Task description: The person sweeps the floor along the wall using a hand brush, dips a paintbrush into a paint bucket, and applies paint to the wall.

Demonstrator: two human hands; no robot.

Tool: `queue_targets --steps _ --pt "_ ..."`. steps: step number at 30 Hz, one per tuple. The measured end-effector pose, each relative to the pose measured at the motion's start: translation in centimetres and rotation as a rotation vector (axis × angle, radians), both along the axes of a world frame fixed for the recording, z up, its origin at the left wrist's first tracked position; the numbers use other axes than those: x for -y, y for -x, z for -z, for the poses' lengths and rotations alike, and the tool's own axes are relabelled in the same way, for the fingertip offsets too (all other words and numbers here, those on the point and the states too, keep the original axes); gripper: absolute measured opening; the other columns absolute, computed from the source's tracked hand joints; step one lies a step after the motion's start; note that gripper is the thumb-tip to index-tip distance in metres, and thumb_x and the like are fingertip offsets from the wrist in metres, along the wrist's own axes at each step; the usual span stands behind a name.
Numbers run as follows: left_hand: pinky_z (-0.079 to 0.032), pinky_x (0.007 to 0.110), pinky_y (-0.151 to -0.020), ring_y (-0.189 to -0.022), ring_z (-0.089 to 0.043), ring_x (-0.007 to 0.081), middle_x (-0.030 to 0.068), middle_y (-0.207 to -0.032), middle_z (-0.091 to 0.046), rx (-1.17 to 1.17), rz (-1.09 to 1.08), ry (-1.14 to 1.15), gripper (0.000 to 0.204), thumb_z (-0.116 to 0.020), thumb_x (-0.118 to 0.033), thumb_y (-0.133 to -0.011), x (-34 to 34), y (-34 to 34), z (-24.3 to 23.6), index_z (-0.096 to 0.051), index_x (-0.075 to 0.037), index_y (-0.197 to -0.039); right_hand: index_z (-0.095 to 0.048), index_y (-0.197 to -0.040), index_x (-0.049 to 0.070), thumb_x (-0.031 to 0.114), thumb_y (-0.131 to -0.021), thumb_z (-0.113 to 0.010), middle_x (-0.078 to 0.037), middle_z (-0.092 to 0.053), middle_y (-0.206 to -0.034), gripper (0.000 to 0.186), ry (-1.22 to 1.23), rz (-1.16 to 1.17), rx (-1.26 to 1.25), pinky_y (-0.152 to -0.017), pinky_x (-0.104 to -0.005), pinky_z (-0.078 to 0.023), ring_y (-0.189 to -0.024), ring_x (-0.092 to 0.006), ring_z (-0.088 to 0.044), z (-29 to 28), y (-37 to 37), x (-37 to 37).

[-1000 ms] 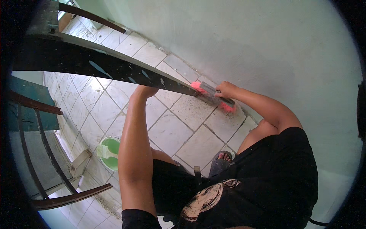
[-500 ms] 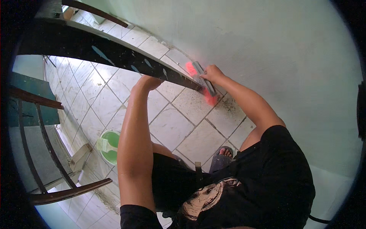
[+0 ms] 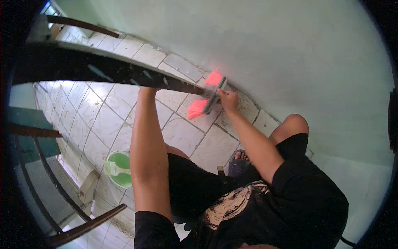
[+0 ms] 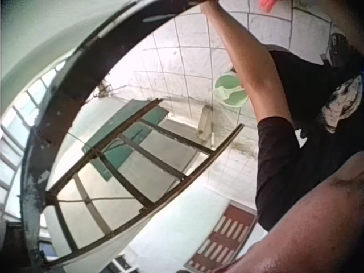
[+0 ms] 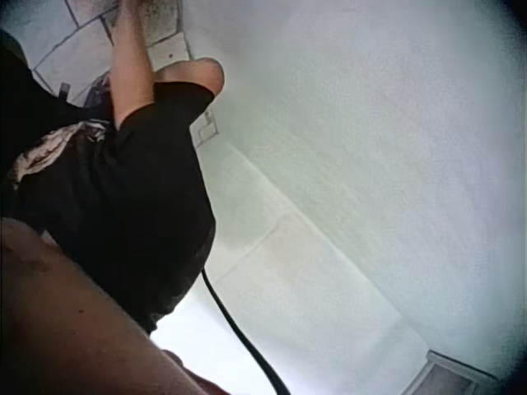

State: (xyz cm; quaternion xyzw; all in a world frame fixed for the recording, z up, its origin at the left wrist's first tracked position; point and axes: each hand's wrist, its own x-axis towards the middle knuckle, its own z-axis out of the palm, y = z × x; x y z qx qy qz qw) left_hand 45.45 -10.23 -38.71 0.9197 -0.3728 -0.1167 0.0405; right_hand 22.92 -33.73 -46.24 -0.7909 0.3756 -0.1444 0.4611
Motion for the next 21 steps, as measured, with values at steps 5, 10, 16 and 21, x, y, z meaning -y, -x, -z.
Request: queue_targets --steps 5,10,16,21 --pt "-0.044 0.034 -0.086 -0.098 -0.055 0.024 0.0154 -0.109 -0.06 -0.344 0.001 0.188 0.04 -0.052 -0.034 -0.086 0.4 -2.4 2.5 -0.057 -0.006 -0.114 -0.066 -0.073 0.0 0.028 -0.078 -0.066 -0.014 -0.062 -0.058 0.029 0.205 0.251 -0.145 -0.054 -0.0365 -0.047 -0.053 -0.0252 -0.062 3.4 3.0 -3.9" --pt "-0.048 0.032 -0.078 -0.087 -0.061 0.0195 0.0157 -0.102 -0.063 -0.716 -0.083 0.425 0.039 -0.058 -0.033 -0.085 1.7 -3.9 3.5 -0.059 -0.005 -0.113 -0.065 -0.073 -0.002 0.031 -0.077 -0.066 -0.018 -0.062 -0.064 0.033 0.118 0.279 -0.163 -0.057 -0.0376 -0.047 -0.057 -0.0293 -0.062 1.0 8.8 -3.5" --pt "-0.05 0.028 -0.07 -0.081 -0.063 0.0179 0.0146 -0.1 -0.063 -0.822 -0.38 0.547 0.038 -0.06 -0.023 -0.086 3.5 -3.7 4.2 -0.056 -0.003 -0.117 -0.065 -0.07 -0.002 0.032 -0.08 -0.063 -0.017 -0.061 -0.06 0.036 0.001 0.35 -0.092 -0.058 -0.0367 -0.046 -0.059 -0.0315 -0.061 -1.7 8.3 -7.1" --pt "-0.05 0.026 -0.067 -0.077 -0.062 0.015 0.0108 -0.092 -0.064 -0.817 -0.239 0.551 0.035 -0.06 -0.021 -0.087 3.3 -3.9 5.5 -0.056 0.002 -0.112 -0.065 -0.073 -0.004 0.033 -0.079 -0.064 -0.018 -0.062 -0.063 0.037 -0.28 0.268 -0.118 -0.057 -0.0364 -0.048 -0.059 -0.0297 -0.063 -2.9 9.6 -12.6"
